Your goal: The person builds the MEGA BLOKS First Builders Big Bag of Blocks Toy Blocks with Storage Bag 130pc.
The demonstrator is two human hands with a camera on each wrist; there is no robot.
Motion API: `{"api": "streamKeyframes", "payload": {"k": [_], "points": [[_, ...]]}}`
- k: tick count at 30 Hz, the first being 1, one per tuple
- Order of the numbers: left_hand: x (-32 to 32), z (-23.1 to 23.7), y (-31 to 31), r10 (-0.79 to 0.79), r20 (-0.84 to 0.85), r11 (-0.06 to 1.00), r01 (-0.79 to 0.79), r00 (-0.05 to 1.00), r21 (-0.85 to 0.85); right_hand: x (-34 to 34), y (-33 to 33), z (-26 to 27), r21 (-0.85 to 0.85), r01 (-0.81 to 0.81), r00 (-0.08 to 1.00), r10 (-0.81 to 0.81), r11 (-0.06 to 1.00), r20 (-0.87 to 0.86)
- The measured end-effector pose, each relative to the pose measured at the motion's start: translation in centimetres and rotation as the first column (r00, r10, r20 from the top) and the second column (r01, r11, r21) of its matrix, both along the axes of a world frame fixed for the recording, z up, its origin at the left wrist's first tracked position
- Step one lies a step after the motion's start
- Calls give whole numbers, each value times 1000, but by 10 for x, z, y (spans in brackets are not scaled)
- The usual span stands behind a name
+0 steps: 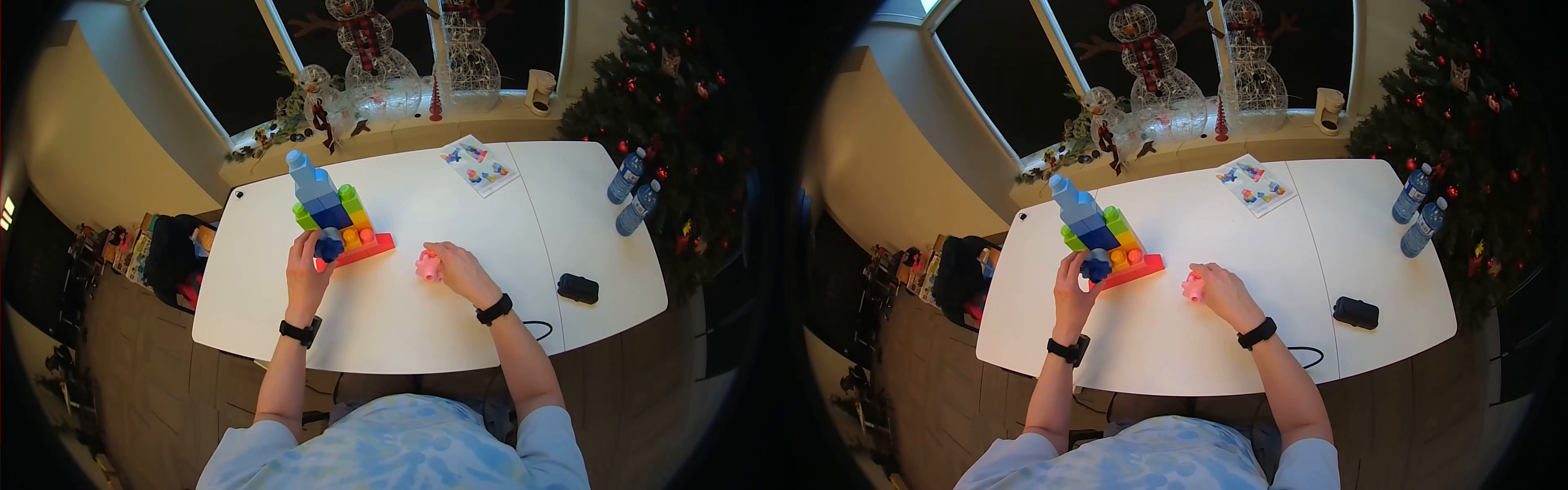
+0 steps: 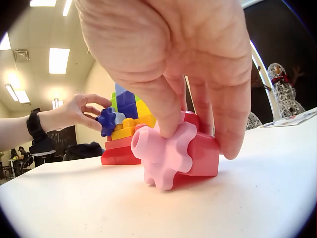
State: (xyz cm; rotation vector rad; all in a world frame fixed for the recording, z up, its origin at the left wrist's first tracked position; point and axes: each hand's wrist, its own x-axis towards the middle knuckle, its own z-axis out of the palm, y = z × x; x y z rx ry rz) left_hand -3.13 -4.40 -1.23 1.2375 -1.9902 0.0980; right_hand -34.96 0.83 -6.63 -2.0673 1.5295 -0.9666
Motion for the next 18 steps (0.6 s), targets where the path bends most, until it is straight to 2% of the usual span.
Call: {"api": "streamKeyframes", "payload": {"k": [4, 15, 18], "points": [[-3, 0, 2, 23, 76, 1000, -21, 997, -19, 0, -1, -1, 10, 2, 1000, -2, 1000, -5], [1, 1, 7, 6, 1, 999, -6, 1000, 49, 5, -7, 9, 74, 21, 999, -23, 997, 31], [3, 3, 9, -5, 3, 998, 5, 1000, 68, 11, 0, 25, 121, 88, 996, -89, 989, 4]]}}
